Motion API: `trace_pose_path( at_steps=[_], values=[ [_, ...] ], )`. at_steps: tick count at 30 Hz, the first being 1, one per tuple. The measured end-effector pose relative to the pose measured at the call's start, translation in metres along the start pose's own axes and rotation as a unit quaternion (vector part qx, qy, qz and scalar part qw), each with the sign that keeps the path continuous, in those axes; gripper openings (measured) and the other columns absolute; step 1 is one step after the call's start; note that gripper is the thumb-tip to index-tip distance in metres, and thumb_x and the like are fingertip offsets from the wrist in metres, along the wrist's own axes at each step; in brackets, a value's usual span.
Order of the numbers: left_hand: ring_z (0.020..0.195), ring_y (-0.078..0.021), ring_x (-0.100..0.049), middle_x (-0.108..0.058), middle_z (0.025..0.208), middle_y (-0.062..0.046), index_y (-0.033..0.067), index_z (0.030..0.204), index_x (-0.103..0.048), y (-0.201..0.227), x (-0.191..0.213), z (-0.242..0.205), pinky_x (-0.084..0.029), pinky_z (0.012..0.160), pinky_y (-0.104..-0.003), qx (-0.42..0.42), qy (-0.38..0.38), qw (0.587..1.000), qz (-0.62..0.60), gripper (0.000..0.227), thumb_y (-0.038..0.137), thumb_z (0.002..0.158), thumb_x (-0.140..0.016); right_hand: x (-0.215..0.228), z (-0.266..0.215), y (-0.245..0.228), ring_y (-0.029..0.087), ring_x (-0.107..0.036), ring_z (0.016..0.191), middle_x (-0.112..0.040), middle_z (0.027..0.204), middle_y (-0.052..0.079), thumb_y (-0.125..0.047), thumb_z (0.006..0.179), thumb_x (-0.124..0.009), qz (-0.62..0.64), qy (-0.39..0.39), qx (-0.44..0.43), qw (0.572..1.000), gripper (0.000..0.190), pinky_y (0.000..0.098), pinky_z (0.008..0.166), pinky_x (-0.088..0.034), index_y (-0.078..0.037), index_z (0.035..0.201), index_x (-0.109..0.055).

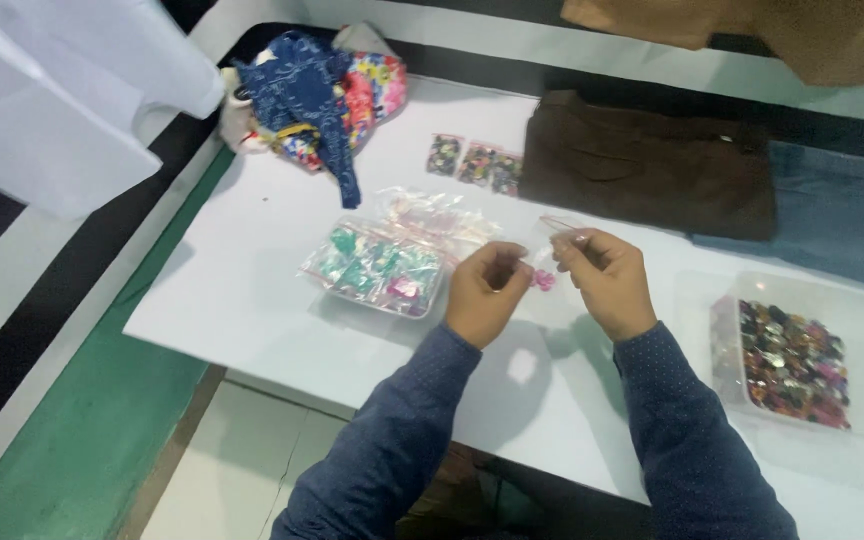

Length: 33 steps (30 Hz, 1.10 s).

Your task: Sorting small decorative buttons and beads on a work table

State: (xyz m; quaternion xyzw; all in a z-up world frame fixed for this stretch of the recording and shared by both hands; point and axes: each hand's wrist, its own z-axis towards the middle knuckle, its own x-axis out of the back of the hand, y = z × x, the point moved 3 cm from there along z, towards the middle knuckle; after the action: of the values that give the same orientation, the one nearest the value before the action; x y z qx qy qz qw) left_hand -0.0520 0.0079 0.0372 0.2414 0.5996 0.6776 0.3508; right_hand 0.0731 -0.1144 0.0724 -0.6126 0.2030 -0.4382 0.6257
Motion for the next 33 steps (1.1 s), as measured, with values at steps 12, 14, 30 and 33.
trace_pose_path(
  at_steps=[12,14,30,33],
  values=[
    [0.073,-0.0206,-0.074,-0.075,0.079,-0.009,0.0103,0.097,-0.076,0.067,0.163,-0.017,-0.061,0.065,-0.032,-0.053,0.202,0.959,0.193,0.017,0.009,0.081,-0.083,-0.136,0.022,-0.080,0.015,-0.070,0.067,-0.074,0.075,0.010,-0.014,0.092,-0.076,0.021,-0.124,0.126,0.984,0.014,0.0259,0.058,-0.055,-0.005,0.103,-0.075],
    [0.074,-0.0240,-0.075,-0.076,0.080,-0.010,0.0101,0.096,-0.076,0.069,0.176,-0.021,-0.061,0.065,-0.033,-0.024,0.216,0.949,0.228,0.017,0.011,0.080,-0.083,-0.156,0.023,-0.076,0.019,-0.071,0.070,-0.075,0.075,0.008,-0.023,0.091,-0.077,-0.052,-0.116,0.123,0.984,0.017,0.0297,0.062,-0.056,-0.010,0.101,-0.075],
    [0.084,-0.0310,-0.071,-0.067,0.085,-0.008,0.0086,0.100,-0.070,0.048,0.183,-0.013,-0.058,0.070,-0.040,-0.053,0.238,0.850,0.468,0.025,0.024,0.083,-0.079,-0.191,0.028,-0.038,0.035,-0.073,0.085,-0.073,0.078,0.009,-0.035,0.088,-0.069,-0.318,-0.108,0.131,0.933,0.030,0.0479,0.076,-0.059,-0.017,0.112,-0.072],
    [0.085,-0.0275,-0.071,-0.064,0.087,-0.006,0.0074,0.102,-0.068,0.063,0.141,-0.017,-0.058,0.073,-0.037,-0.168,0.203,0.847,0.461,0.021,0.020,0.087,-0.077,-0.155,0.014,-0.044,0.033,-0.073,0.084,-0.072,0.077,0.007,-0.034,0.088,-0.070,-0.280,-0.074,0.129,0.948,0.029,0.0452,0.076,-0.060,-0.015,0.110,-0.072]
  ],
)
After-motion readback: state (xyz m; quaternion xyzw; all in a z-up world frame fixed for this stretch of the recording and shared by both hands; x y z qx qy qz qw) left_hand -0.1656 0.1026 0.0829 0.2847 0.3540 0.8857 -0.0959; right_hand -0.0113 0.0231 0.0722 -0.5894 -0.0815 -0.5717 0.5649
